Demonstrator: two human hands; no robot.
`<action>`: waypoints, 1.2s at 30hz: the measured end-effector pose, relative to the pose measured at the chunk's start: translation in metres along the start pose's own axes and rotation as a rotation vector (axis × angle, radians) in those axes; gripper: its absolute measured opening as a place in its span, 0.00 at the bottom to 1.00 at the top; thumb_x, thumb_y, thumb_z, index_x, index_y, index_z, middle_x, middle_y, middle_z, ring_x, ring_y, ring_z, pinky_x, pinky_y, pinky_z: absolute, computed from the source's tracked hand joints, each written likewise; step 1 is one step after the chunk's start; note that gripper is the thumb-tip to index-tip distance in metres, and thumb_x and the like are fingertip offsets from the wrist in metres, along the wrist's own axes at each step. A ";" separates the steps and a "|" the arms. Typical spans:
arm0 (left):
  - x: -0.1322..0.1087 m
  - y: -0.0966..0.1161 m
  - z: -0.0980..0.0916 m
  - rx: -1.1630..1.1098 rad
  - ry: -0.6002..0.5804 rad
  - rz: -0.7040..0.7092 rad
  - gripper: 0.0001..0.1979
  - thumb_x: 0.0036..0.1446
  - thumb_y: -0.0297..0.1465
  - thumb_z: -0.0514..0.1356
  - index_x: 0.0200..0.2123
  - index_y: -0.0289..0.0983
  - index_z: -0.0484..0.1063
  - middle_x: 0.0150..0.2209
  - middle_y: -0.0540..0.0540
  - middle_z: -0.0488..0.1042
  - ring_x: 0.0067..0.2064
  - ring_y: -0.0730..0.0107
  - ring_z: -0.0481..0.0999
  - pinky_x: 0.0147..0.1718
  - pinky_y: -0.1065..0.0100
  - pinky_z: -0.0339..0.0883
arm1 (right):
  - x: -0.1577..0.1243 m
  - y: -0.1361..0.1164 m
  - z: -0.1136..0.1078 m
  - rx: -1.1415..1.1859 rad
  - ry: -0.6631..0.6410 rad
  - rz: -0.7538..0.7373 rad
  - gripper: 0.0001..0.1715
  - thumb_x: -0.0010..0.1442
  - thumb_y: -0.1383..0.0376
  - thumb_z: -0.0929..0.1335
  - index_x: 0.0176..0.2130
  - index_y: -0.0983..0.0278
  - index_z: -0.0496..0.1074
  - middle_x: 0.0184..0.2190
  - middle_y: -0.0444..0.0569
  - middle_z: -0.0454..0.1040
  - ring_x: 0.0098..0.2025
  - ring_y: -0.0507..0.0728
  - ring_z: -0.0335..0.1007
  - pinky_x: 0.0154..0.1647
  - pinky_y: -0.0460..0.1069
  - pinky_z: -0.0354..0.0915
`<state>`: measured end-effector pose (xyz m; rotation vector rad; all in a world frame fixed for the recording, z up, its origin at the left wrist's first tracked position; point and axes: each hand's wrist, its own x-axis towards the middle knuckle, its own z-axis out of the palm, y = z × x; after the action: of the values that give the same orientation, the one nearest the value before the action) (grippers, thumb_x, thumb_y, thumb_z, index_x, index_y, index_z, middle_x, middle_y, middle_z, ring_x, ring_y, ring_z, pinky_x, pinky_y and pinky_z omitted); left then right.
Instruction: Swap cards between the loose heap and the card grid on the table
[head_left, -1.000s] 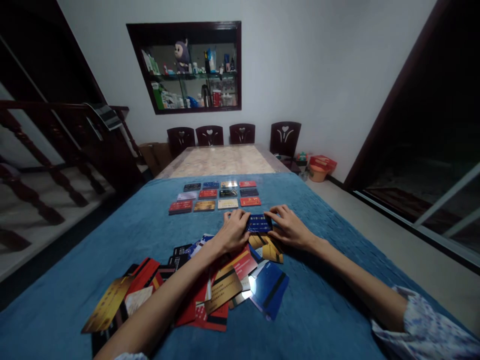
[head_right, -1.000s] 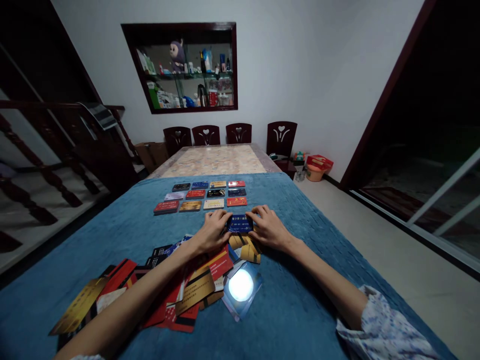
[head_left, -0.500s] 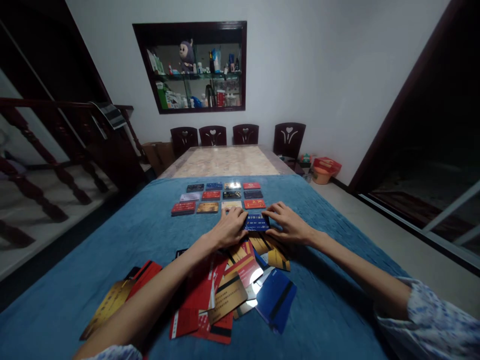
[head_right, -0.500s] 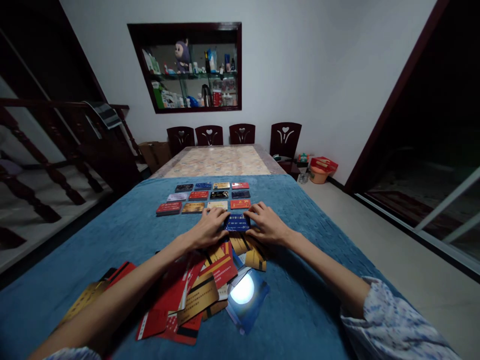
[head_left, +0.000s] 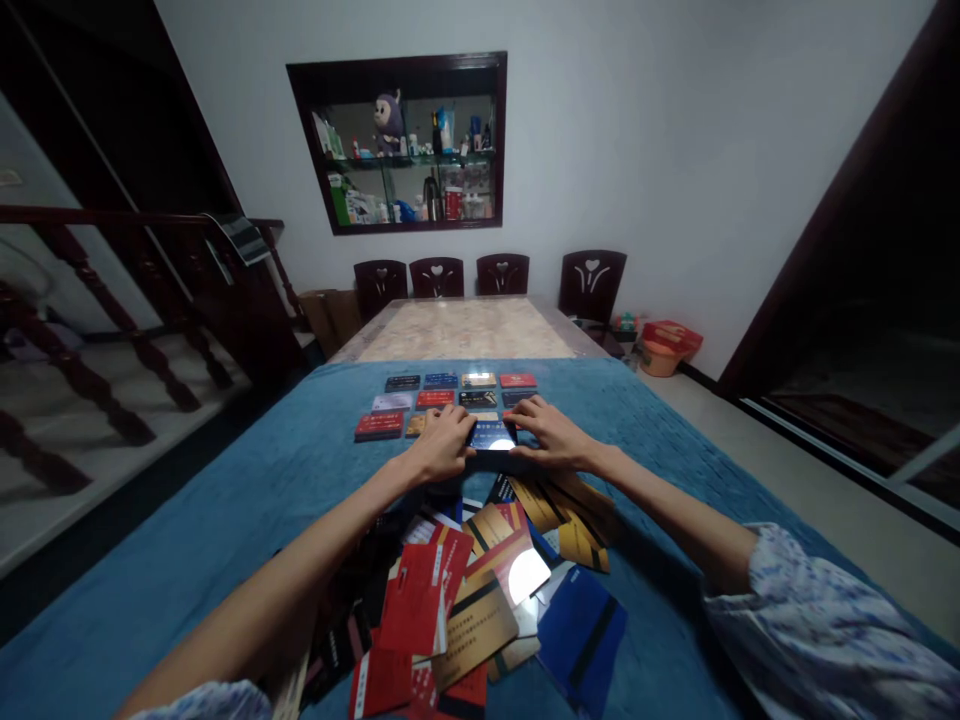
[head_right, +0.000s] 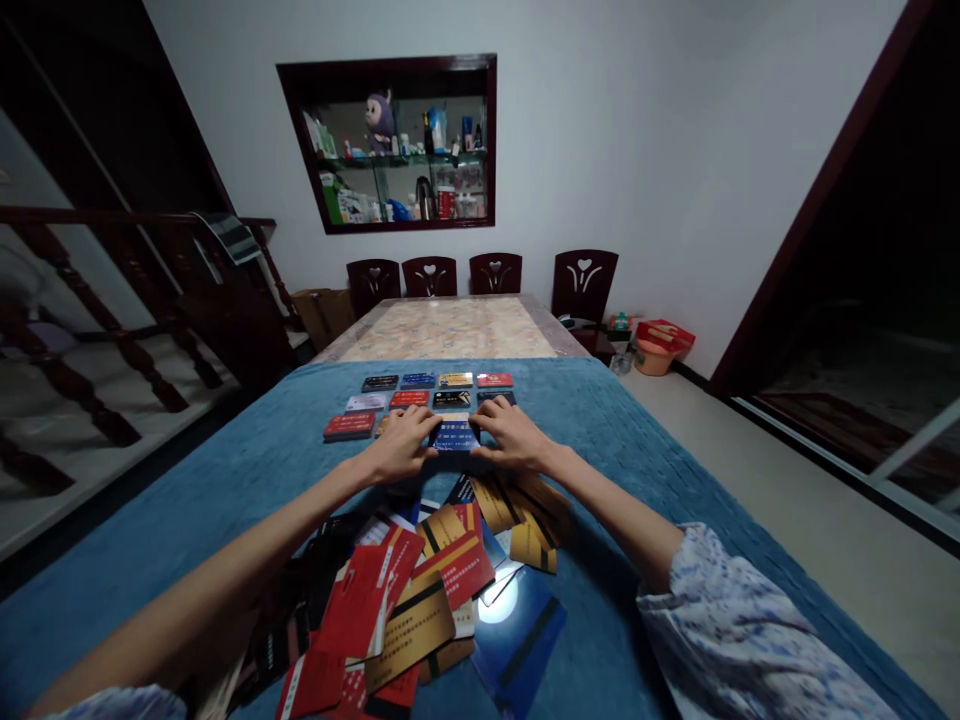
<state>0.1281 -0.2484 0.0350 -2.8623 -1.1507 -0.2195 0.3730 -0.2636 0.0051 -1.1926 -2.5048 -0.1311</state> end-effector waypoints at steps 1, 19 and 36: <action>0.001 -0.004 0.000 -0.004 -0.002 -0.009 0.19 0.56 0.29 0.61 0.51 0.38 0.67 0.52 0.38 0.68 0.55 0.51 0.65 0.53 0.49 0.58 | 0.005 0.000 0.002 0.000 -0.002 0.005 0.28 0.60 0.53 0.69 0.56 0.63 0.70 0.47 0.57 0.70 0.48 0.63 0.60 0.47 0.58 0.64; 0.020 -0.079 -0.008 -0.008 -0.059 -0.111 0.22 0.57 0.37 0.60 0.54 0.39 0.69 0.53 0.38 0.69 0.55 0.49 0.63 0.52 0.48 0.58 | 0.092 0.015 0.014 -0.034 -0.062 -0.054 0.27 0.59 0.52 0.70 0.52 0.65 0.74 0.46 0.59 0.71 0.48 0.65 0.60 0.49 0.58 0.62; 0.050 -0.133 -0.003 -0.009 -0.060 -0.234 0.26 0.54 0.33 0.60 0.57 0.38 0.68 0.56 0.37 0.69 0.59 0.45 0.63 0.54 0.48 0.59 | 0.158 0.026 0.022 -0.091 -0.185 0.047 0.25 0.58 0.55 0.71 0.51 0.65 0.74 0.49 0.59 0.70 0.51 0.65 0.60 0.47 0.54 0.61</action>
<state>0.0715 -0.1180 0.0441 -2.7556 -1.4998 -0.1482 0.2951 -0.1265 0.0396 -1.3562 -2.6516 -0.1293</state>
